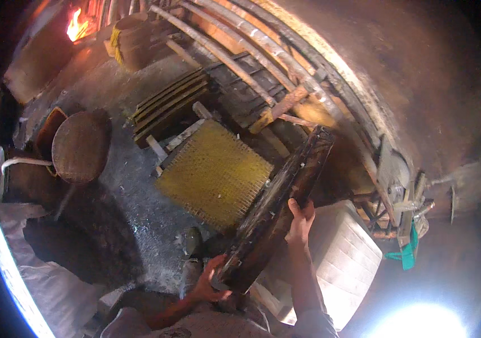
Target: The person scoops a white slurry from a large pot into a rectangular frame with a mesh screen, then flips the frame to drain and peel off a formed sheet. They repeat this process, stacking the sheets and handling cloths and frames.
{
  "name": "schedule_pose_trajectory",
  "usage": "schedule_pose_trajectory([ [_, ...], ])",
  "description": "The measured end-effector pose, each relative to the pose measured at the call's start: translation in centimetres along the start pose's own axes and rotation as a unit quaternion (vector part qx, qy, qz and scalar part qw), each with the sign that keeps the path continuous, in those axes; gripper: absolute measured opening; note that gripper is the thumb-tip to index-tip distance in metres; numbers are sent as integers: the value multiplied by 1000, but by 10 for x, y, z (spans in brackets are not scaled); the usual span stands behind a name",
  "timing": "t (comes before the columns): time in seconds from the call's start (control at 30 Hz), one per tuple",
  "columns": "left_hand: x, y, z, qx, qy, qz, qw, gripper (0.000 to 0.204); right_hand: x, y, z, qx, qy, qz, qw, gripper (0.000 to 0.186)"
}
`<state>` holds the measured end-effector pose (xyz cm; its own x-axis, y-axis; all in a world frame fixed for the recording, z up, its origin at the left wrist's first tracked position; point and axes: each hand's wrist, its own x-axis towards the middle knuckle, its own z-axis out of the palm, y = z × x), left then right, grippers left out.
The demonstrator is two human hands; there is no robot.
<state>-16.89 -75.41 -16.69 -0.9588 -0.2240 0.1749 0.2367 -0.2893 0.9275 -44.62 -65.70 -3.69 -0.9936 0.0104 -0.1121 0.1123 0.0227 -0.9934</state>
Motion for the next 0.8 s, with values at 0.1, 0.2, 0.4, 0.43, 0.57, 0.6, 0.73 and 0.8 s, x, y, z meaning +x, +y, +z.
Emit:
schedule_pose_trajectory([
  [0.1,17,10,23,119,321,-10,940,89,6,23,78,22,-30,15,999,22],
  [0.2,67,-37,-38,145,547,33,824,79,31,59,173,20,-193,-27,981,29],
  [0.4,135,-97,-257,-12,551,-41,833,65,80,177,242,-187,-475,19,860,52],
  [0.43,141,-120,-278,-45,569,-64,818,66,89,212,211,-187,-510,-52,838,47],
  [0.57,143,-204,-336,-40,585,-73,807,22,134,223,55,-563,-509,-96,644,52],
  [0.6,138,-228,-346,-52,560,-121,818,17,156,227,-8,-625,-469,-118,612,47],
  [0.73,62,-285,-441,-66,616,-155,769,11,216,177,-76,-838,-410,-3,361,43],
  [0.8,104,-290,-393,-93,597,-211,768,26,217,156,-156,-870,-353,85,334,42],
])
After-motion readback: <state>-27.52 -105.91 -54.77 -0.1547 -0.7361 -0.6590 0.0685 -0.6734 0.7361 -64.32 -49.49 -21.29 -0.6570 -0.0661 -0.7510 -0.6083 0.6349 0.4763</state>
